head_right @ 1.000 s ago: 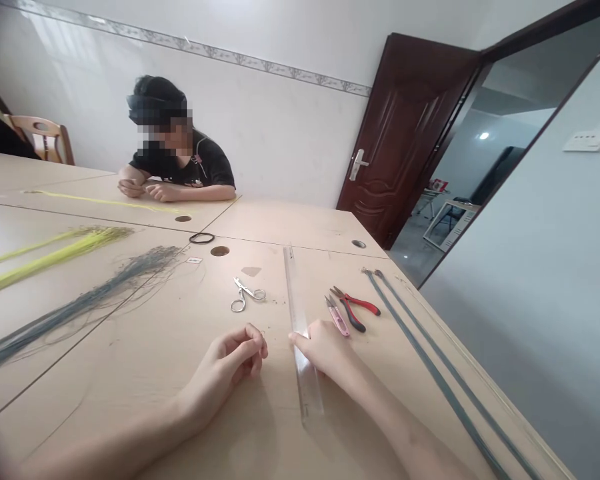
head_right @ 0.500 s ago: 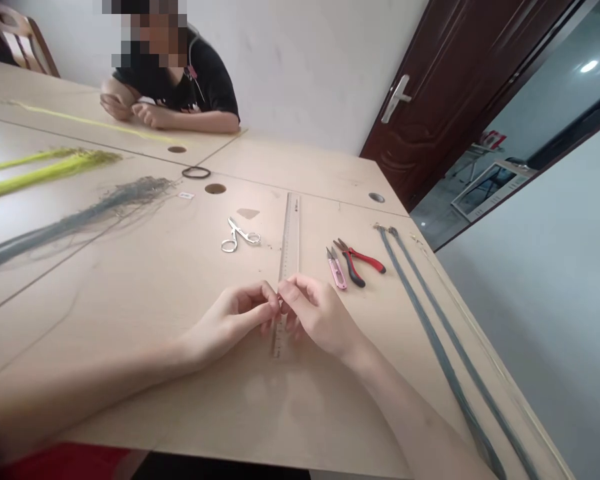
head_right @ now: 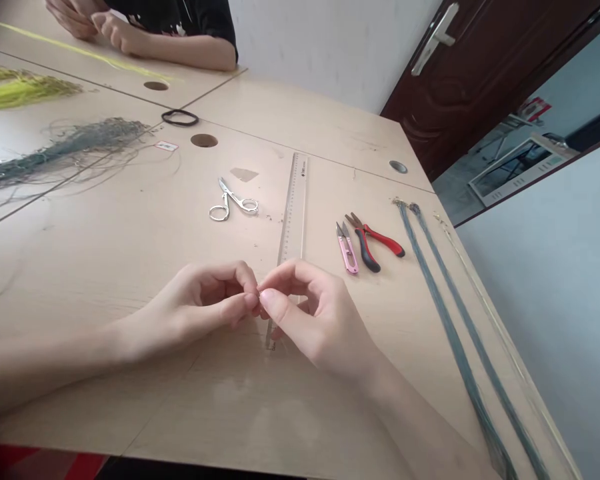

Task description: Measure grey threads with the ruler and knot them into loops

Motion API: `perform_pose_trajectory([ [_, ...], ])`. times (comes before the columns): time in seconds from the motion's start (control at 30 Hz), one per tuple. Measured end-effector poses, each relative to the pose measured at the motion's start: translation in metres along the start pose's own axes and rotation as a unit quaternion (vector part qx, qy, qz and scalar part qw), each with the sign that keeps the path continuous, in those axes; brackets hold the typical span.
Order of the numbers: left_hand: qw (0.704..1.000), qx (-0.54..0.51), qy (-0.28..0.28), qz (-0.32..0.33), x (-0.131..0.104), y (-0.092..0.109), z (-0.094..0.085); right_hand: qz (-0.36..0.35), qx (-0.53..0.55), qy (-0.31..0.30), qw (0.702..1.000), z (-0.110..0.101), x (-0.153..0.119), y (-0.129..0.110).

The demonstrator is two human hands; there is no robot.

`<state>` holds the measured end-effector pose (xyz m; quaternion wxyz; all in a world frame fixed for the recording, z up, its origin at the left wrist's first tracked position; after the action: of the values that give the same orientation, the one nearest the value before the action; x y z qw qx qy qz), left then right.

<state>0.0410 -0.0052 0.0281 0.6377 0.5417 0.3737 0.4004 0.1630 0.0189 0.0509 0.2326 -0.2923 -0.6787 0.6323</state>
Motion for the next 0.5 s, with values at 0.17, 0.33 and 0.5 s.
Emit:
perform_pose_trajectory([
  [0.17,0.998,-0.056,0.013,0.015,0.001,0.004,-0.002,-0.115,-0.164,0.044,0.979,0.001,-0.005,-0.009],
  [0.33,0.995,-0.085,0.034,0.038,0.000,0.008,-0.005,-0.267,-0.376,0.047,0.886,0.012,-0.016,-0.026],
  [0.5,0.995,-0.014,0.072,0.069,-0.008,0.009,-0.007,-0.126,-0.217,0.090,0.964,0.003,-0.015,-0.019],
])
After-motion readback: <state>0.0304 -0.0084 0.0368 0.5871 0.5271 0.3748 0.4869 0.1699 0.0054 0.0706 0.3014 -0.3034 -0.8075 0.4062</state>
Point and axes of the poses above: each hand's wrist, its own x-axis towards the middle knuckle, its own z-axis out of the palm, y = z × x, the point moved 6 cm from there along x, towards the middle knuckle, and after that the axes turned 8 degrees about -y, right-handed, at the moved point
